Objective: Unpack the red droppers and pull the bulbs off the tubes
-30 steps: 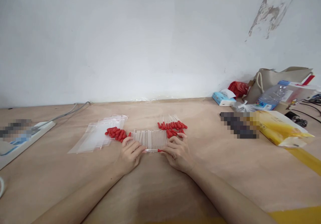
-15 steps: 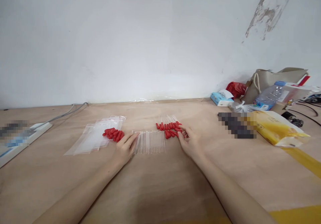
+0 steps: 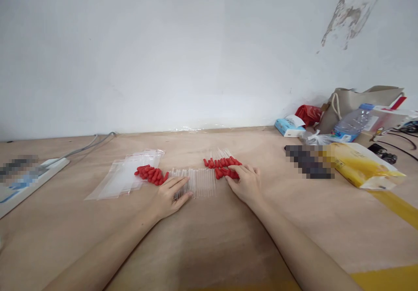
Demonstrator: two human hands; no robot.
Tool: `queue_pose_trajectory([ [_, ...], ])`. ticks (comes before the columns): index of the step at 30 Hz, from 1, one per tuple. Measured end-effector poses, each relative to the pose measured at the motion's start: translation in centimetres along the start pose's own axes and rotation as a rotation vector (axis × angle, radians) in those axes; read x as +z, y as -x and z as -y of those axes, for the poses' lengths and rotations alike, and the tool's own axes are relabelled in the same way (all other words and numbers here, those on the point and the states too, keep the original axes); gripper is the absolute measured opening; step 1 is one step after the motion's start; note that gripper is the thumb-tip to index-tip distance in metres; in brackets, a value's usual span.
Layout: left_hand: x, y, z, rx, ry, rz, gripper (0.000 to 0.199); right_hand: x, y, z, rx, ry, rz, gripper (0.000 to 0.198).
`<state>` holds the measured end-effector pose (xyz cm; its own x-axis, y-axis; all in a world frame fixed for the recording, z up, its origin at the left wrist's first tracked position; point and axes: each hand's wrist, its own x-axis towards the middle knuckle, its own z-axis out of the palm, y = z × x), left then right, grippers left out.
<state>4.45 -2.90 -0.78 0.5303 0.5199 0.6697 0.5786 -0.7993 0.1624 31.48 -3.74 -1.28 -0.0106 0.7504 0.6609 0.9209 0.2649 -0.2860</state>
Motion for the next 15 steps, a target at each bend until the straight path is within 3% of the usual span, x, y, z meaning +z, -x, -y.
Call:
queue_pose_trajectory([
  [8, -1.2, 0.0, -0.4, -0.105, -0.079, -0.019, 0.022, -0.7, -2.4, 0.4, 0.102, -0.036, -0.039, 0.016],
  [15, -1.0, 0.1, 0.0, -0.137, -0.037, -0.001, 0.013, 2.5, -7.0, 4.9, 0.037, 0.145, 0.324, 0.024],
])
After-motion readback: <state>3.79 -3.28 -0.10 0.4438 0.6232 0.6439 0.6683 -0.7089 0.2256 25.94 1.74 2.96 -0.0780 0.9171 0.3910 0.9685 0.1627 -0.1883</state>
